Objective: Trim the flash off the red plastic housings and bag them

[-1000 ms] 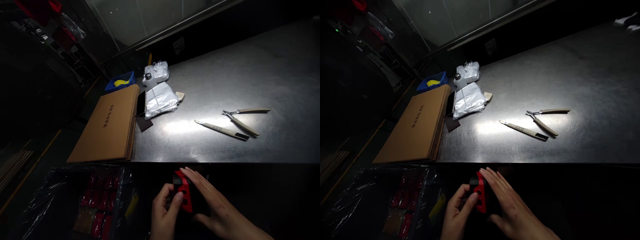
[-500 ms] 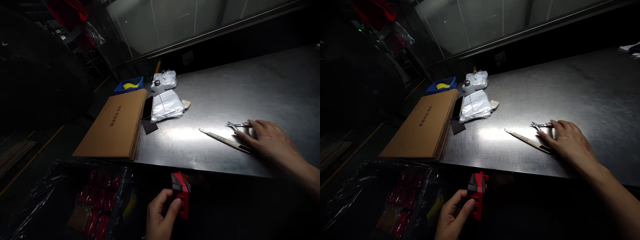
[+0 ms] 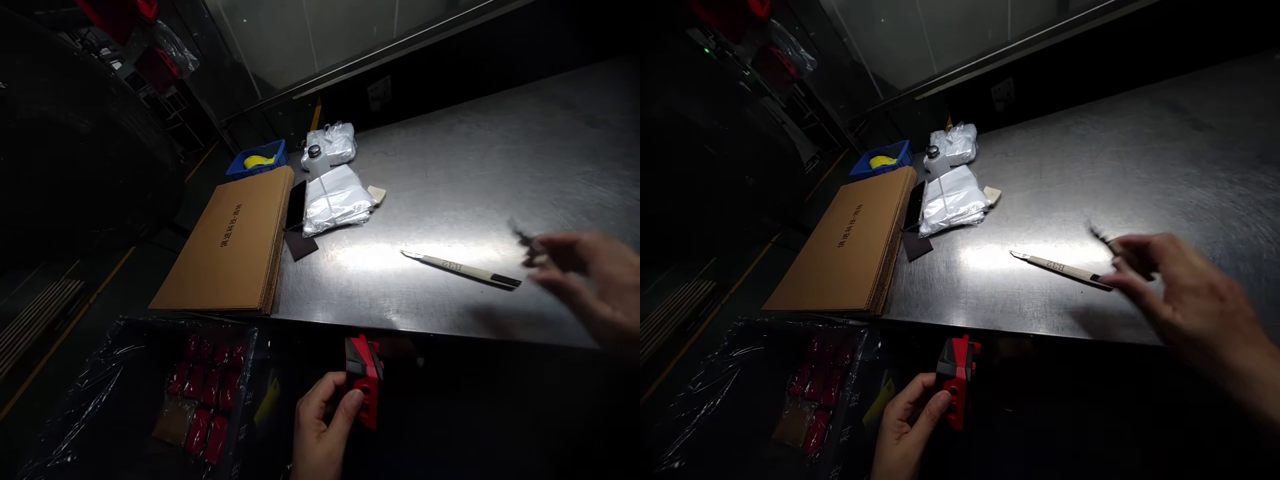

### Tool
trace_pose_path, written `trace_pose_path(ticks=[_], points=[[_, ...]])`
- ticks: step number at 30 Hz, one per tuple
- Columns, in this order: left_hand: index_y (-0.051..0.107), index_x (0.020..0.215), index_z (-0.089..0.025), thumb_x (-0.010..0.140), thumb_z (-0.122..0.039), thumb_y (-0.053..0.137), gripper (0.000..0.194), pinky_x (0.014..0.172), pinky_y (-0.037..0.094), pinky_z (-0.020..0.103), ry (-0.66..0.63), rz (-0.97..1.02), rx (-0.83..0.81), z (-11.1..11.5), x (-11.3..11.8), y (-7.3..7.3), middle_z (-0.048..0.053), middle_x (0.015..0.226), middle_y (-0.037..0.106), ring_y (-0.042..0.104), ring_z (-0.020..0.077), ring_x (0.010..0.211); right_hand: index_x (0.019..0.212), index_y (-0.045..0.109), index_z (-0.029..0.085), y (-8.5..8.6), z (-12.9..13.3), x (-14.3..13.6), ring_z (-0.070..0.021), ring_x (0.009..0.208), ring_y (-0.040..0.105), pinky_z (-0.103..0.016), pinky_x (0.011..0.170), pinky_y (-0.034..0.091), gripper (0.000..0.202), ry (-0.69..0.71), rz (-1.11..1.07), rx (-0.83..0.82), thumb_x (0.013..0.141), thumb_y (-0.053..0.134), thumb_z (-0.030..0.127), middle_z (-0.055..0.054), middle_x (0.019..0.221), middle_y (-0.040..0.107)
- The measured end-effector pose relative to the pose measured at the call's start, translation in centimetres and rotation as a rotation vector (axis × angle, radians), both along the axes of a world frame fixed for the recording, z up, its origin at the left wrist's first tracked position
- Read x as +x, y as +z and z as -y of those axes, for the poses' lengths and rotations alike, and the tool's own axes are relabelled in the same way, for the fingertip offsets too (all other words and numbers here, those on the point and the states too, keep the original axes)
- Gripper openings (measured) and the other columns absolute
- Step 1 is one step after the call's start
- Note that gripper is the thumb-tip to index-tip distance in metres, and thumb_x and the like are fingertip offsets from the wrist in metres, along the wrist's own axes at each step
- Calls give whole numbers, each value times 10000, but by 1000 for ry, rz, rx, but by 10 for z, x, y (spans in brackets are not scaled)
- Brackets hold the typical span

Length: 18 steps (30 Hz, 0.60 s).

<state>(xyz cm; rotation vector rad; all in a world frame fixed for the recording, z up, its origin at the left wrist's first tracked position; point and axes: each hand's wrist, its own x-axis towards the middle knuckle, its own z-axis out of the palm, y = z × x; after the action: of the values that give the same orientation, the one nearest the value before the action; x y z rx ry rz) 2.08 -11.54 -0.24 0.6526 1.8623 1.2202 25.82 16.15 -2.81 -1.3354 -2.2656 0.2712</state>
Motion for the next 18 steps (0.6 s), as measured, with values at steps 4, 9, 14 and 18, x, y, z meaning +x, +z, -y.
trace_pose_path(ticks=[4, 9, 14, 18], points=[[792, 931, -236, 889, -417, 687, 213, 745, 497, 222, -22, -74, 18, 0, -1, 7, 19, 871, 767, 683, 190, 822, 1287, 588, 304, 12, 76, -20, -259, 928, 715, -340, 740, 592, 417, 560, -90, 17, 903, 650, 456, -36, 1089, 732], [804, 954, -230, 901, -379, 684, 198, 720, 508, 234, -35, -145, 40, 0, 0, 11, 43, 927, 778, 690, 203, 827, 1314, 617, 234, 16, 117, -32, -211, 863, 726, -292, 688, 603, 413, 705, -110, 65, 918, 665, 337, -48, 1017, 754], [802, 949, -236, 908, -351, 680, 173, 715, 508, 230, -47, -162, 61, 0, 0, 11, 37, 902, 774, 691, 200, 821, 1280, 640, 231, 15, 118, -28, -197, 832, 721, -272, 668, 608, 383, 726, -111, 30, 920, 670, 359, -50, 996, 753], [798, 963, -236, 923, -348, 662, 180, 710, 502, 232, -68, -171, 60, 1, 0, 11, 38, 898, 767, 685, 196, 810, 1289, 629, 223, 16, 121, -29, -192, 842, 715, -273, 673, 608, 380, 727, -94, 44, 935, 654, 359, -51, 1004, 744]])
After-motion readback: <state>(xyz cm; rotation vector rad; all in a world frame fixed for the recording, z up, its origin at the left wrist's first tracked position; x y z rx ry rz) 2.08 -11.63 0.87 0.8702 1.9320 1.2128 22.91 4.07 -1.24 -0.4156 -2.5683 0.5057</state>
